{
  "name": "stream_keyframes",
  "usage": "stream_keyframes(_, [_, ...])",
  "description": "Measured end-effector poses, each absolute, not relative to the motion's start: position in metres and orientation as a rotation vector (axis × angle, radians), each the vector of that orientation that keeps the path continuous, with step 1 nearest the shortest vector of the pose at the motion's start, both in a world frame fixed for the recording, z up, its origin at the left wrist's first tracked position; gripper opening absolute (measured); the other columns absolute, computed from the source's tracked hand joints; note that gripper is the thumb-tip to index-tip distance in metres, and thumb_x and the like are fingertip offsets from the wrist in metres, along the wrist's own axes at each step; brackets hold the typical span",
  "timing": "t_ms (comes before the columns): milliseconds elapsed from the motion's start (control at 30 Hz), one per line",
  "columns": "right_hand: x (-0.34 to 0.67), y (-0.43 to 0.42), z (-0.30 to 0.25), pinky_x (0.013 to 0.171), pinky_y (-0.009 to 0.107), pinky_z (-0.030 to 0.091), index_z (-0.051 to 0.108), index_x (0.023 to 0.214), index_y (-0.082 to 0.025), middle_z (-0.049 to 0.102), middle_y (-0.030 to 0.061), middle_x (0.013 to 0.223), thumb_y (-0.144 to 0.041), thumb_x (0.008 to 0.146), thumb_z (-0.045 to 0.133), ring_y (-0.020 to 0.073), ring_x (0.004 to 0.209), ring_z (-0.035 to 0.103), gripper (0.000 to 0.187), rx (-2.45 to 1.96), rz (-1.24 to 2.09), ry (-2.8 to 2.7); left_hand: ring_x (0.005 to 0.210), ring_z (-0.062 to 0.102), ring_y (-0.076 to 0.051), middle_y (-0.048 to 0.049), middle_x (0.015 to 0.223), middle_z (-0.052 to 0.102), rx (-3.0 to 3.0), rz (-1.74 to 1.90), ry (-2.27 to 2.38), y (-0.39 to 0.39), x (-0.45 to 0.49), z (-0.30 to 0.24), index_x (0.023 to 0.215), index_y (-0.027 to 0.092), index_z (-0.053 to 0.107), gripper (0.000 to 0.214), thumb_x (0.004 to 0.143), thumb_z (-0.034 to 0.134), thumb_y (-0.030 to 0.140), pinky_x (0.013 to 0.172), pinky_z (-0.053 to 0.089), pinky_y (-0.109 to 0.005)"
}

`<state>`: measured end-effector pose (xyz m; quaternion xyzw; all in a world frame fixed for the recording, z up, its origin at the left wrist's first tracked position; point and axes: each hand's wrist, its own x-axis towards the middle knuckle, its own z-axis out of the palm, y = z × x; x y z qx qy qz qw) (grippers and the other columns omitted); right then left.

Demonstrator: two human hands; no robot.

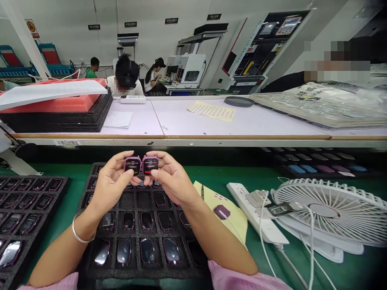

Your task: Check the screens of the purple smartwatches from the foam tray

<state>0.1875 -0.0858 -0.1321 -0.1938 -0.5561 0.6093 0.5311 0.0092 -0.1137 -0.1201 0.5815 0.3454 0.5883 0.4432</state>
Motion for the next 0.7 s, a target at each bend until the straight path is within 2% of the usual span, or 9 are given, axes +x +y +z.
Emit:
stream_keyframes(267, [0.189, -0.081, -0.146, 0.06, 0.028, 0.055, 0.06, 0.115, -0.023, 0.067, 0.0005, 0.089, -0.025, 0.083, 0.072, 0.0136, 0.061, 0.066, 0.034, -0.516, 1.548, -1.274, 0.066, 0.072, -0.013, -0.0043, 0.098, 0.072, 1.338, 1.408, 0.891, -0.109, 0.008, -0.135, 0.126, 0.02, 0.061, 0.04, 0.087, 0.069, 0.023, 0.065, 0.063, -0.026])
stream_keyframes(367, [0.19, -0.08, -0.147, 0.059, 0.029, 0.056, 0.061, 0.113, -0.023, 0.069, 0.0015, 0.089, -0.037, 0.088, 0.072, 0.0143, 0.06, 0.066, 0.031, -0.502, 1.589, -1.231, 0.067, 0.072, -0.014, -0.0055, 0.103, 0.072, 1.333, 1.412, 0.862, -0.112, 0.007, -0.133, 0.124, 0.023, 0.064, 0.037, 0.088, 0.07, 0.025, 0.065, 0.063, -0.028])
stream_keyframes(467, [0.192, -0.081, -0.142, 0.055, 0.031, 0.055, 0.062, 0.11, -0.022, 0.071, 0.0044, 0.09, -0.052, 0.094, 0.063, 0.0164, 0.058, 0.066, 0.034, -0.475, 1.584, -1.191, 0.069, 0.072, -0.017, -0.005, 0.1, 0.074, 1.345, 1.439, 0.78, -0.126, 0.005, -0.123, 0.117, 0.027, 0.07, 0.028, 0.089, 0.07, 0.031, 0.064, 0.063, -0.031])
stream_keyframes(533, [0.196, -0.085, -0.137, 0.052, 0.03, 0.054, 0.062, 0.106, -0.023, 0.073, 0.0052, 0.088, -0.054, 0.095, 0.062, 0.0171, 0.056, 0.067, 0.033, -0.459, 1.573, -1.18, 0.069, 0.072, -0.019, -0.0043, 0.095, 0.076, 1.366, 1.466, 0.737, -0.138, 0.0, -0.114, 0.112, 0.031, 0.073, 0.024, 0.089, 0.069, 0.036, 0.062, 0.063, -0.033])
stream_keyframes(600, [0.204, -0.094, -0.132, 0.048, 0.028, 0.053, 0.062, 0.102, -0.024, 0.074, 0.0046, 0.087, -0.051, 0.095, 0.063, 0.0163, 0.052, 0.066, 0.028, -0.421, 1.622, -1.181, 0.063, 0.07, -0.02, -0.0039, 0.088, 0.076, 1.412, 1.437, 0.723, -0.149, -0.008, -0.108, 0.107, 0.036, 0.075, 0.022, 0.089, 0.066, 0.046, 0.052, 0.06, -0.033])
stream_keyframes(667, [0.217, -0.109, -0.129, 0.042, 0.027, 0.05, 0.062, 0.097, -0.027, 0.073, 0.0046, 0.084, -0.053, 0.096, 0.06, 0.0156, 0.046, 0.063, 0.027, -0.394, 1.672, -1.253, 0.054, 0.067, -0.021, -0.0043, 0.075, 0.074, 1.495, 1.33, 0.801, -0.154, -0.017, -0.109, 0.101, 0.039, 0.076, 0.034, 0.084, 0.061, 0.065, 0.04, 0.054, -0.033])
stream_keyframes(700, [0.224, -0.118, -0.129, 0.039, 0.027, 0.048, 0.063, 0.094, -0.028, 0.071, 0.0052, 0.079, -0.059, 0.095, 0.057, 0.0167, 0.045, 0.062, 0.032, -0.405, 1.685, -1.345, 0.05, 0.065, -0.022, -0.0045, 0.069, 0.072, 1.535, 1.287, 0.871, -0.155, -0.021, -0.112, 0.099, 0.041, 0.077, 0.046, 0.077, 0.058, 0.077, 0.035, 0.05, -0.033])
